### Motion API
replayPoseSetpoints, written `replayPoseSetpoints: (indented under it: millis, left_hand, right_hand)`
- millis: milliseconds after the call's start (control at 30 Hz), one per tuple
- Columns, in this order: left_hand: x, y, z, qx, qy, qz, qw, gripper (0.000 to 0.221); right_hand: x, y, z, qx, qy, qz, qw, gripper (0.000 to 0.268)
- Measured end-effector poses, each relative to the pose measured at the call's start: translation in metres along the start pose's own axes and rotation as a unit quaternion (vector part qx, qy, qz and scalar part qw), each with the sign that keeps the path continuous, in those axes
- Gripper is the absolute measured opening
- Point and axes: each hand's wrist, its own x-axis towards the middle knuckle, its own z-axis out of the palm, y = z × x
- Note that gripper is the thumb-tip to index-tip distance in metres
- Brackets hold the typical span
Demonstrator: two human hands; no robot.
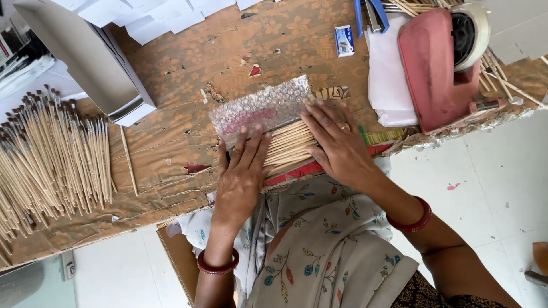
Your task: The person organizes brushes into bunches by hand, wraps them in bubble wrap and paper, and then places the wrapped bunches into cardboard boxes.
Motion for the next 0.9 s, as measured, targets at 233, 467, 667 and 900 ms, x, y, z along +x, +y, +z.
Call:
replayPoseSetpoints:
  millis: [233, 467, 667, 900]
  left_hand:
    - [-0.008, -0.004, 0.014, -0.062, 0.001, -0.031, 0.998, 0.056]
    - [-0.005, -0.003, 0.029, -0.079, 0.085, -0.073, 0.991, 0.054]
    - [-0.006, -0.002, 0.023, -0.066, 0.1, -0.065, 0.991, 0.052]
    - [-0.003, -0.003, 0.025, -0.074, 0.106, -0.069, 0.989, 0.046]
  right_hand:
    - [-0.008, 0.005, 0.004, 0.03, -0.01, -0.011, 0.999, 0.067]
    - [0.005, 0.007, 0.004, 0.388, 0.085, 0.081, 0.914, 0.084]
    - [-0.03, -0.031, -0.072, 0.618, -0.007, -0.081, 0.782, 0.068]
    - [-0.006, -0.002, -0.115, 0.48, 0.044, -0.004, 0.876, 0.043]
